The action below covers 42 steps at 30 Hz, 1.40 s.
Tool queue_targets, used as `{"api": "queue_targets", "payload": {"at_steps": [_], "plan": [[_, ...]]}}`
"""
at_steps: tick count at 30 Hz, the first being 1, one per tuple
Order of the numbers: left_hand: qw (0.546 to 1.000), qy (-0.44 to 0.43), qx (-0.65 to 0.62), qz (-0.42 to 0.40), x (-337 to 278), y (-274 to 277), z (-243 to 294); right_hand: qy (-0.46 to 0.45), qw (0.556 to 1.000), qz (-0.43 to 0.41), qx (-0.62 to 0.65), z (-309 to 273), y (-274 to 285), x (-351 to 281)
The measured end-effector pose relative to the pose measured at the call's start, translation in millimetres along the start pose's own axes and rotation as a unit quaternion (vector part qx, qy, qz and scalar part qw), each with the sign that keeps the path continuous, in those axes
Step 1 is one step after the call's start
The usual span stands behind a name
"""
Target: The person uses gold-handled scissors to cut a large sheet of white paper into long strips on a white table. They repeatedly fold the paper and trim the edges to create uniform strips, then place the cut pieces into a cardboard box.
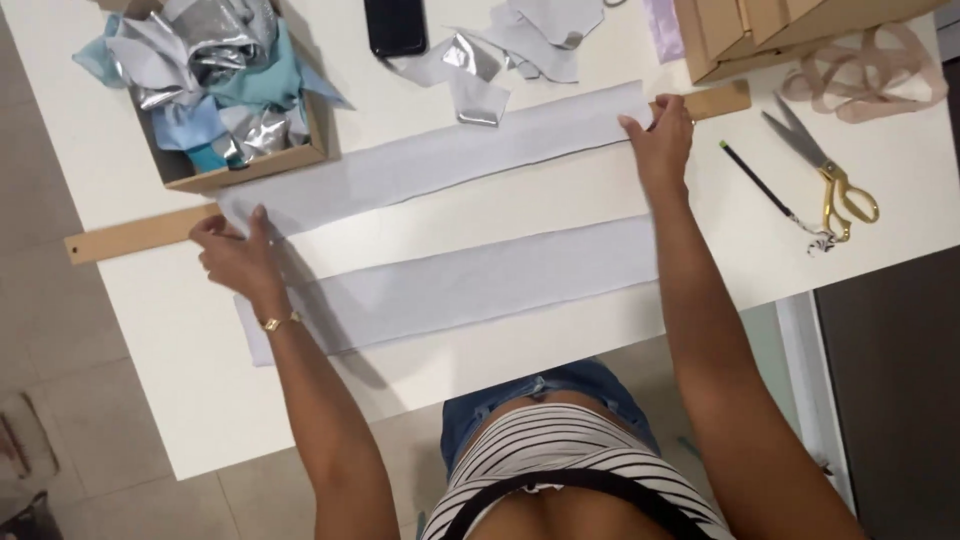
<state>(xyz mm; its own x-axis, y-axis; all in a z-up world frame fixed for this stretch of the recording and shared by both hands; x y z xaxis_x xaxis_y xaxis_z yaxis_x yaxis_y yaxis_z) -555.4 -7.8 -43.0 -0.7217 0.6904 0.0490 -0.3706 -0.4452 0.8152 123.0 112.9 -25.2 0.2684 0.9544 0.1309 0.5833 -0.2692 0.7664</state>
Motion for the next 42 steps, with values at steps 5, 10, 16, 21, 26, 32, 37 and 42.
{"api": "queue_targets", "payload": {"at_steps": [5,10,16,21,26,32,37,42], "plan": [[0.992,-0.114,-0.049,-0.010,8,1,-18,-0.072,0.996,-0.039,0.026,12,-15,15],[0.907,0.088,-0.337,-0.238,-38,114,76,-0.132,0.934,-0.048,0.328,-42,73,-22],[0.943,0.021,-0.231,-0.239,-94,169,70,-0.116,0.941,-0.068,0.311,-60,153,-120],[0.938,0.065,-0.242,-0.241,-129,131,-13,-0.194,0.933,-0.088,0.292,9,130,-195],[0.963,0.023,-0.153,-0.219,-133,109,-48,-0.225,0.939,-0.102,0.238,37,107,-215],[0.988,-0.058,-0.023,-0.141,-117,97,-61,-0.129,0.983,-0.100,0.089,10,108,-189],[0.990,-0.017,-0.048,-0.134,-118,104,-76,-0.122,0.981,-0.108,0.107,18,102,-194],[0.991,-0.109,0.062,-0.040,-128,108,-30,-0.104,0.991,-0.077,0.008,-24,103,-190]]}}
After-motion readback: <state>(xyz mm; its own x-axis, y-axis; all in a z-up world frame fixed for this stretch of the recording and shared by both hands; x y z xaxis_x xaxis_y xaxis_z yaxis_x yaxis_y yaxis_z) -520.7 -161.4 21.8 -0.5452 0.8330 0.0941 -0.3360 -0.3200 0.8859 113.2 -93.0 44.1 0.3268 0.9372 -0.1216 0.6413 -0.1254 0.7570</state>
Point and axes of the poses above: each hand's wrist, its own x-axis towards the middle knuckle, its own y-axis out of the back of the hand, z = x × y, the point moved 3 cm from there along x, towards the middle knuckle, and after that the axes turned 5 degrees about -z, right-handed, at the moved point
